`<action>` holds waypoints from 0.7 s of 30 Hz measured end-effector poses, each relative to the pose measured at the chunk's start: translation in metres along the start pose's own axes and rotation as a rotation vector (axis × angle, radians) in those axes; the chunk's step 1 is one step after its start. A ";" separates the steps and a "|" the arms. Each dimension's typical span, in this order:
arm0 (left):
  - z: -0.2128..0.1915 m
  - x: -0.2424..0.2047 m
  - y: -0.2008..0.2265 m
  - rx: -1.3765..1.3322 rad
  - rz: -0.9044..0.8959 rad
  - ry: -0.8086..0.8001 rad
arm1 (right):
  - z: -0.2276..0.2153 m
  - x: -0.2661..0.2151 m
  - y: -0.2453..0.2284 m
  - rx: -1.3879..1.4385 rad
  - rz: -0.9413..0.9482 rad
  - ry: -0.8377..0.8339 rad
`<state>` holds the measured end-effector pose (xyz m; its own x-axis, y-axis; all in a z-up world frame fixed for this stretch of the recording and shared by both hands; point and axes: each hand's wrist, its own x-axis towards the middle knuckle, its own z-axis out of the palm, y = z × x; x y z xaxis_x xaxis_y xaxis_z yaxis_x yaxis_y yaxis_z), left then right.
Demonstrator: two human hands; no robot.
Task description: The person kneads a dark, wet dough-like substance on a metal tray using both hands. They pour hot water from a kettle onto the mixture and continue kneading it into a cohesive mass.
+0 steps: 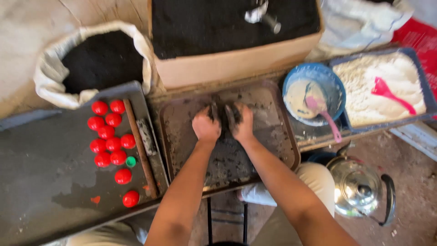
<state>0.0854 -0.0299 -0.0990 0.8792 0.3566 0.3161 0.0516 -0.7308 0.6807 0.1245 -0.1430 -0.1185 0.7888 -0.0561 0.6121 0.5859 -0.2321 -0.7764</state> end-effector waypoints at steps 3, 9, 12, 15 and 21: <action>0.019 -0.007 -0.047 -0.140 -0.033 -0.135 | -0.018 0.007 -0.028 -0.017 -0.044 -0.101; -0.031 -0.024 -0.021 -0.176 0.049 -0.411 | -0.062 0.005 -0.101 -0.062 -0.114 -0.427; -0.063 -0.034 0.002 -0.104 0.120 -0.460 | -0.071 0.003 -0.139 -0.008 0.032 -0.489; -0.093 -0.037 0.034 -0.004 -0.077 -0.597 | -0.076 -0.005 -0.091 -0.242 -0.014 -0.577; -0.102 -0.042 0.046 0.212 -0.223 -0.791 | -0.065 -0.008 -0.025 -0.164 0.322 -0.480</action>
<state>0.0027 -0.0193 -0.0134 0.9061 0.0505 -0.4200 0.2811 -0.8137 0.5087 0.0917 -0.1995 -0.0943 0.9400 0.2875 0.1839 0.2974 -0.4256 -0.8547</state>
